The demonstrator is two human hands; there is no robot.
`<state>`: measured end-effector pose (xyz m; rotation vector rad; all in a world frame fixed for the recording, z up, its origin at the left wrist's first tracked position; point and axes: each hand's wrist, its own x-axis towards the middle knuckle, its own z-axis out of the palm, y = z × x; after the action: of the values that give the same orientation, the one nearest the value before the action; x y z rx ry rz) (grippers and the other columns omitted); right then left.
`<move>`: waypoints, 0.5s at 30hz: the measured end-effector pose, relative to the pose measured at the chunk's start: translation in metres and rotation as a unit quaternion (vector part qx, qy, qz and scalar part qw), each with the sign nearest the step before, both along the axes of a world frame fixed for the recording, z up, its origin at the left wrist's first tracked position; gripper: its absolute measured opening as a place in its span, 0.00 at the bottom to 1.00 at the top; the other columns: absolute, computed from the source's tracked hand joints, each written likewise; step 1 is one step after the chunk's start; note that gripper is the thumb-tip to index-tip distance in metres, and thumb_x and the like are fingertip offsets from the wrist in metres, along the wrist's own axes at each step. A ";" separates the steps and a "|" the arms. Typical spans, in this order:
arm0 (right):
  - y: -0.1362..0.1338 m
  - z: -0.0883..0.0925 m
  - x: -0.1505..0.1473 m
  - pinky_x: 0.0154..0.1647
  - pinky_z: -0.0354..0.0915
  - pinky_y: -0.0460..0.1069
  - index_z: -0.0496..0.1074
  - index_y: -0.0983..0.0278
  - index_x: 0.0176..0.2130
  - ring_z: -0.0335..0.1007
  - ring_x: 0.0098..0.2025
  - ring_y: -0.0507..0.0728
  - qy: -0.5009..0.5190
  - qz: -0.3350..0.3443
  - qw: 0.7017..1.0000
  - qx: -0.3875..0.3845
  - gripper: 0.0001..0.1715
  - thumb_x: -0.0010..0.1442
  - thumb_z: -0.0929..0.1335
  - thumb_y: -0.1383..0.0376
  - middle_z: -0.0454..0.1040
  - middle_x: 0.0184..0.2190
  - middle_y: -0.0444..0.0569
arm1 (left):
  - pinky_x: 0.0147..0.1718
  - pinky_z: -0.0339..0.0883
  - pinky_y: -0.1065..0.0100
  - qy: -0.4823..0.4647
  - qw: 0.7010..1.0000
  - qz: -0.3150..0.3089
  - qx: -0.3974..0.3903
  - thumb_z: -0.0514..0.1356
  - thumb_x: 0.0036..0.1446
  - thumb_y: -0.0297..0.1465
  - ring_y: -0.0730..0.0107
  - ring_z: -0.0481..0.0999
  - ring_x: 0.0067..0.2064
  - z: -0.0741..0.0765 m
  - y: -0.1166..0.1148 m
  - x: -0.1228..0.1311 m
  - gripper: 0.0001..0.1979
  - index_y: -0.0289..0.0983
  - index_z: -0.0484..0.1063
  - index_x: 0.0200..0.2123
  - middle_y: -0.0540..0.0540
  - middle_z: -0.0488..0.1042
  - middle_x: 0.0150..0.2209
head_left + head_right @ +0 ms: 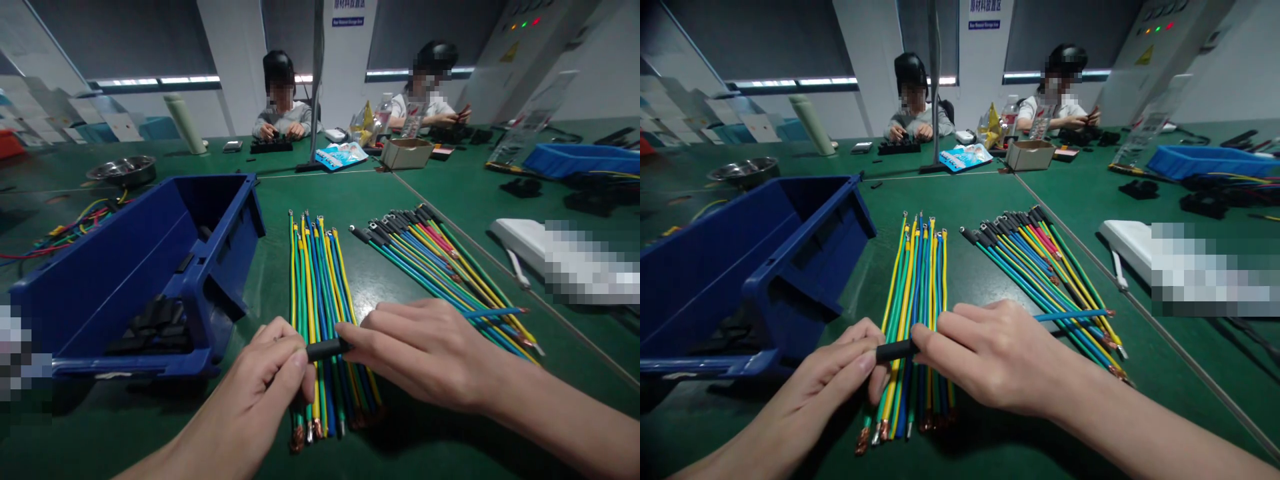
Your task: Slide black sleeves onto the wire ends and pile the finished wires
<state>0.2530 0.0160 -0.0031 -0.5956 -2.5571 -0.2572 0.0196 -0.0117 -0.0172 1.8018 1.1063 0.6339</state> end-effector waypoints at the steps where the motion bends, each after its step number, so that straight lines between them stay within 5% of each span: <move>1: 0.000 -0.001 0.000 0.20 0.46 0.50 0.69 0.69 0.46 0.57 0.23 0.49 -0.002 0.001 1.000 0.006 0.09 0.70 0.62 0.67 0.67 0.24 0.41 | 0.39 0.61 0.64 0.001 1.000 0.001 0.004 0.45 0.69 0.35 0.63 0.69 0.37 -0.001 0.001 0.000 0.21 0.40 0.65 0.23 0.50 0.67 0.30; 15: -0.005 0.004 -0.003 0.20 0.47 0.50 0.72 0.70 0.47 0.57 0.22 0.50 0.008 -0.010 1.000 -0.023 0.12 0.69 0.62 0.67 0.66 0.23 0.41 | 0.33 0.60 0.67 0.028 0.996 0.012 0.089 0.43 0.70 0.34 0.67 0.65 0.30 -0.002 -0.003 -0.005 0.20 0.40 0.57 0.23 0.51 0.61 0.25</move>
<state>0.2501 0.0114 0.0013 -0.6370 -2.5493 -0.2000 0.0146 -0.0151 -0.0191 1.9727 1.1404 0.7188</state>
